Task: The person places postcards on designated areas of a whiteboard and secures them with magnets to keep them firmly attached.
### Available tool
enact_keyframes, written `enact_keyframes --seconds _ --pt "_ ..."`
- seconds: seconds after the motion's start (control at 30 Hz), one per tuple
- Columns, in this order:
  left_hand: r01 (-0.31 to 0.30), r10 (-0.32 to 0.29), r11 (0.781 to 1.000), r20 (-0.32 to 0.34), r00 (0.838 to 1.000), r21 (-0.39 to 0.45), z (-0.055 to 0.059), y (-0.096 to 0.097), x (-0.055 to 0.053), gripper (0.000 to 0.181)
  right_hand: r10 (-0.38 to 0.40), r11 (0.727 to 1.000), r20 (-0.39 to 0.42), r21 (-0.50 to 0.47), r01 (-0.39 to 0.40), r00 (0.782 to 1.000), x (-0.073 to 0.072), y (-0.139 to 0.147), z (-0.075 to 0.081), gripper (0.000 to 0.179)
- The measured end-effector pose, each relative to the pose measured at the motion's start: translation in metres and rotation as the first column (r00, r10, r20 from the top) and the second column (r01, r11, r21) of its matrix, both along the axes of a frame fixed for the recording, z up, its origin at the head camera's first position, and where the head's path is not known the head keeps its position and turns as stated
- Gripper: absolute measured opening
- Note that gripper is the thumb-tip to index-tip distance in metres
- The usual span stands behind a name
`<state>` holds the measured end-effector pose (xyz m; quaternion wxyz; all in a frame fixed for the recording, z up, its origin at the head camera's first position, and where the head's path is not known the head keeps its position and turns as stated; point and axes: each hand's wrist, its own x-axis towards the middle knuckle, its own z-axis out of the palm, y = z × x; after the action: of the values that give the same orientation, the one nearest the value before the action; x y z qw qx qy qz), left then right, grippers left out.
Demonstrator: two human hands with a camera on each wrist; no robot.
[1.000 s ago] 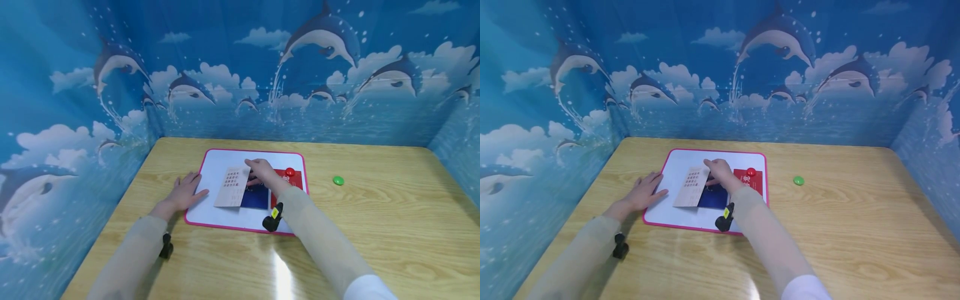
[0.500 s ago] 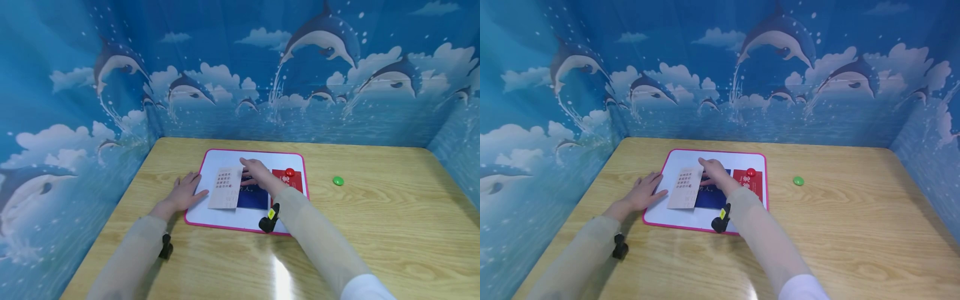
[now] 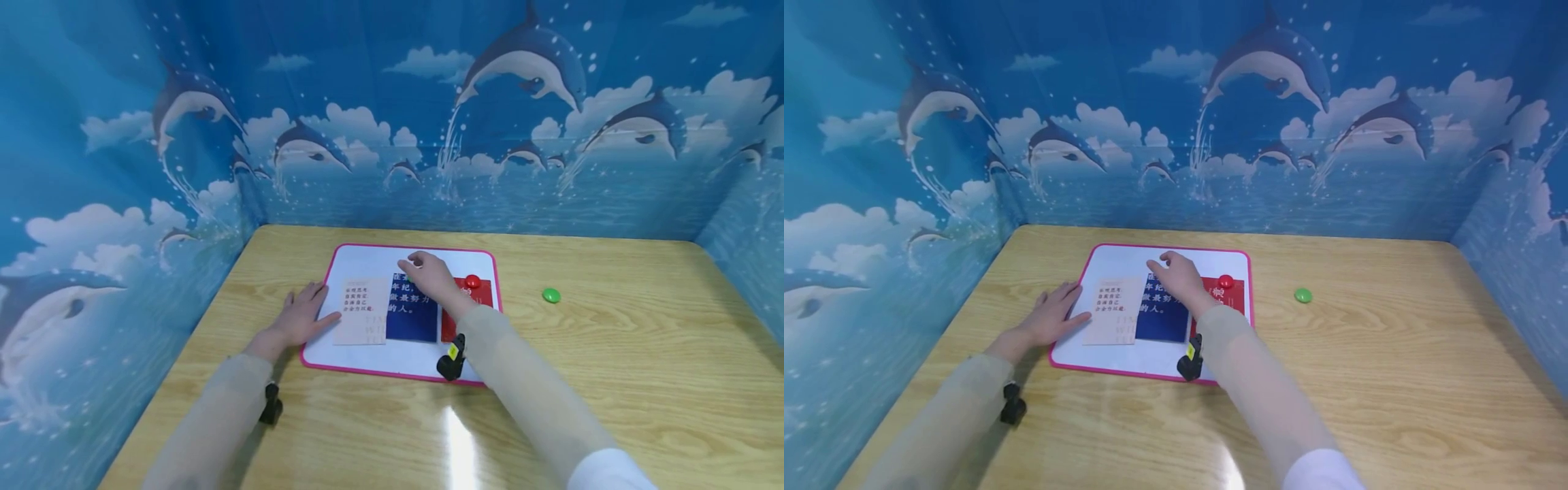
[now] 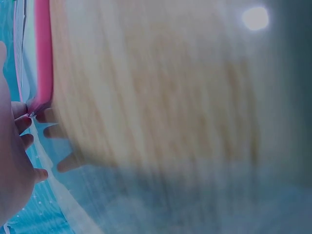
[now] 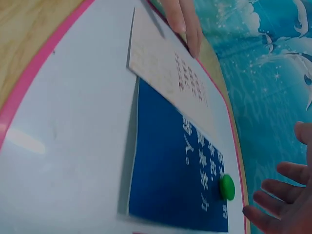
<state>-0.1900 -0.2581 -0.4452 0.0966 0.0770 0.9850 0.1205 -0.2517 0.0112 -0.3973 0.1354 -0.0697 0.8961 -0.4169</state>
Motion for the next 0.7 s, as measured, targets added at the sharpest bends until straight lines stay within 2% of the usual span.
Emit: enact_keyframes --seconds 0.17,0.47,0.7 --pt "0.009 -0.009 1.0 -0.002 1.0 -0.006 0.004 0.001 0.002 0.077 0.012 0.994 -0.079 0.112 -0.003 0.997 -0.001 0.013 -0.003 0.056" --pt "0.01 -0.01 1.0 -0.002 1.0 -0.018 0.003 0.0 0.003 0.077 0.063 0.947 -0.243 0.321 0.019 0.968 -0.001 0.034 -0.011 0.055" --pt "0.011 -0.011 1.0 -0.002 1.0 -0.022 0.003 0.001 0.002 0.077 0.082 0.93 -0.296 0.367 0.034 0.952 0.0 0.048 -0.015 0.057"
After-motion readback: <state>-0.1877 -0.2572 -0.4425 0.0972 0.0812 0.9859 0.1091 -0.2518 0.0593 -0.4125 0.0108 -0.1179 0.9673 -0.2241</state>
